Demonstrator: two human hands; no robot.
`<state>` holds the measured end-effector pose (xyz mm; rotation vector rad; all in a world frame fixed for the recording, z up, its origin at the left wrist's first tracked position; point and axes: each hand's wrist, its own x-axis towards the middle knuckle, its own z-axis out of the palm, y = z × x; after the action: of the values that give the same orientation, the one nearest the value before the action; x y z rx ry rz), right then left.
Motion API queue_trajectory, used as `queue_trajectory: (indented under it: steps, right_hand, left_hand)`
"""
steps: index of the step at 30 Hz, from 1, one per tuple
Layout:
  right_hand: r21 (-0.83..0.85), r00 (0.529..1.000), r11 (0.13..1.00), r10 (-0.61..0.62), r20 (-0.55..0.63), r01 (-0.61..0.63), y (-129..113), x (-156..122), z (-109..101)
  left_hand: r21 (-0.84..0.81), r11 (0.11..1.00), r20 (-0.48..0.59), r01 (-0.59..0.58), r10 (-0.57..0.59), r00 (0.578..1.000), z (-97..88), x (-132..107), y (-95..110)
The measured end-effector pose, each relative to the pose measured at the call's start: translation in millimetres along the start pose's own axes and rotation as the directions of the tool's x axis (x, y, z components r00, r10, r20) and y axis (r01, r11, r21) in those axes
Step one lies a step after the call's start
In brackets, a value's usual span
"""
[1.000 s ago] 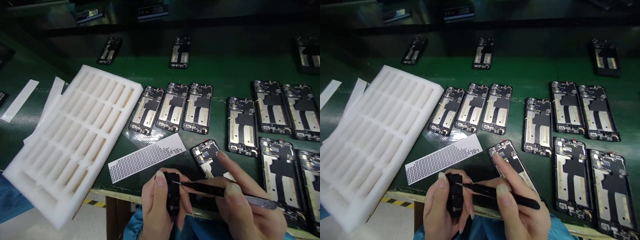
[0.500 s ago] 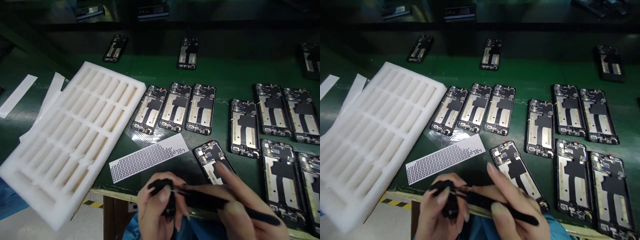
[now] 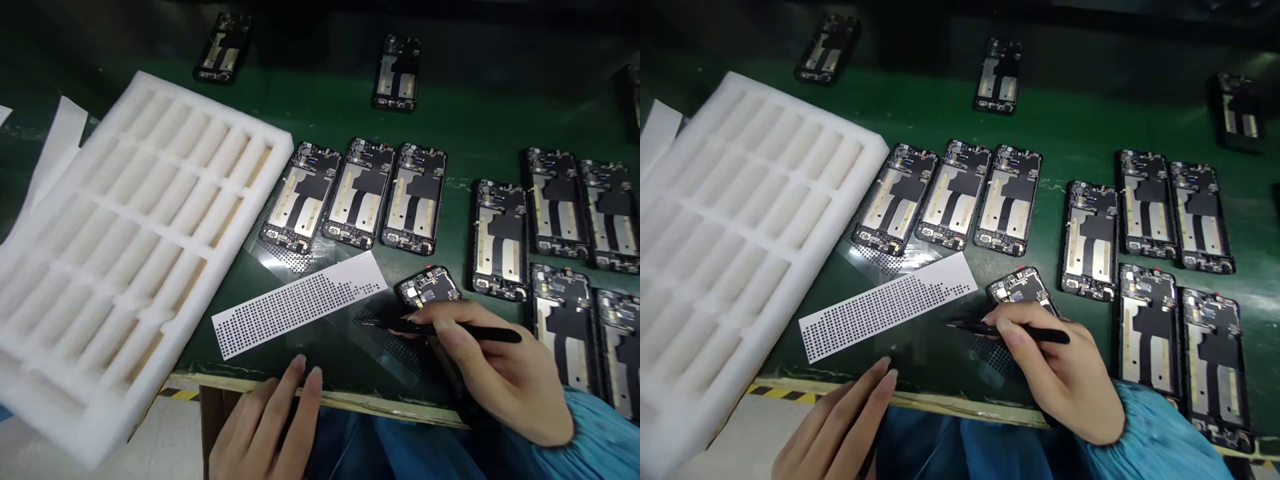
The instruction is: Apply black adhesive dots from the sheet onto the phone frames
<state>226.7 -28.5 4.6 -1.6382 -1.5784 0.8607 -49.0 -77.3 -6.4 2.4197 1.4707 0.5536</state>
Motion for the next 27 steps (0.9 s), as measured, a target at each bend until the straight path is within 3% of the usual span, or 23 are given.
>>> queue_trajectory:
  steps: [3,5,12,17,22,27]
  right_hand:
    - [0.052,0.999,0.999,0.010,0.037,-0.012,7,-2,4]
    - [0.105,0.998,0.994,0.018,0.055,-0.024,11,-2,6]
    - [0.133,0.996,0.991,0.015,0.088,-0.027,8,2,8]
    - [0.108,0.990,0.994,-0.047,0.131,0.032,10,2,5]
    - [0.108,0.994,0.993,-0.061,0.095,0.050,9,2,7]
    - [0.115,0.992,0.991,-0.076,0.099,0.064,7,2,9]
  left_hand:
    - [0.214,0.952,0.069,-0.219,0.208,0.976,-0.5,22,-4]
    - [0.275,0.921,0.099,-0.278,0.260,0.960,2.6,35,-5]
    - [0.281,0.912,0.148,-0.297,0.265,0.953,17.6,56,2]
    - [0.280,0.904,0.192,-0.324,0.277,0.941,15.8,60,2]
    - [0.268,0.916,0.248,-0.299,0.234,0.940,11.6,63,8]
    - [0.271,0.901,0.251,-0.338,0.273,0.929,11.7,66,4]
